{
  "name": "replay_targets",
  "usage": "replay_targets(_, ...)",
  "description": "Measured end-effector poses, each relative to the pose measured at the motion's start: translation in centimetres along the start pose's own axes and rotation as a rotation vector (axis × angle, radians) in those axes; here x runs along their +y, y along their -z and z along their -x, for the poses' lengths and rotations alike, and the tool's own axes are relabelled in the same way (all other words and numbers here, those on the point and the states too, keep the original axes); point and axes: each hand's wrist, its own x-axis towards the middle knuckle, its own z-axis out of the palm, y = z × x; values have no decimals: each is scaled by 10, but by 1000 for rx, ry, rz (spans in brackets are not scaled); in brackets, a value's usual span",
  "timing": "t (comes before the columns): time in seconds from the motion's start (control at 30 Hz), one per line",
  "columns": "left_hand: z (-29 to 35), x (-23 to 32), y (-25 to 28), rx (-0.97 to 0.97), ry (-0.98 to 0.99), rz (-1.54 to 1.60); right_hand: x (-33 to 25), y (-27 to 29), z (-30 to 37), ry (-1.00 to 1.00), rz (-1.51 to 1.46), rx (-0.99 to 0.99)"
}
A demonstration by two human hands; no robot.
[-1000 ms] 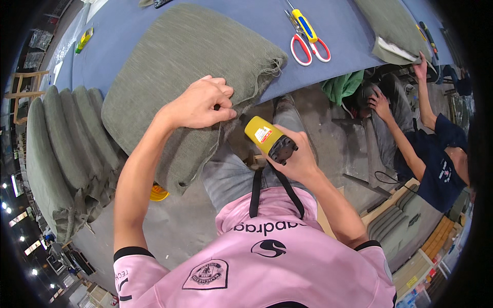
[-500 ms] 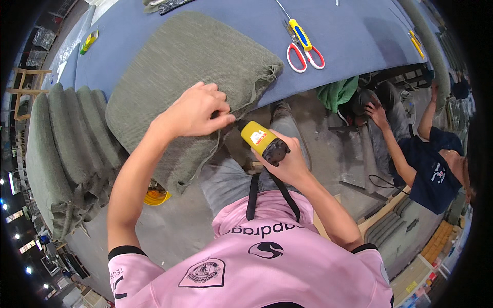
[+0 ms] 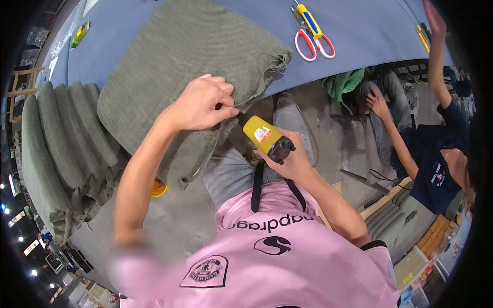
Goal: The person staples fabric onto rectangular foam cushions using a pneumatic staple gun. They trim excess fabric with scissors, fold edges, and smooth the material to fit the cushion shape. The person handles multiple cushions sequentially on a large workbench.
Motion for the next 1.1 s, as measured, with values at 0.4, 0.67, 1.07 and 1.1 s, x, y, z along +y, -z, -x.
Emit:
replay_targets(0.4, 8, 4, 8, -45, -13, -47, -33, 4, 5, -49, -26, -9)
replay_targets(0.67, 15, 2, -15, 110, -30, -20, -21, -9, 12, 3, 102, 34)
replay_targets(1.07, -16, 20, -11, 298, 106, -209, -14, 52, 48, 9, 130, 49)
replay_targets(1.1, -21, 22, -11, 299, 135, -222, -12, 57, 45, 1, 216, 40)
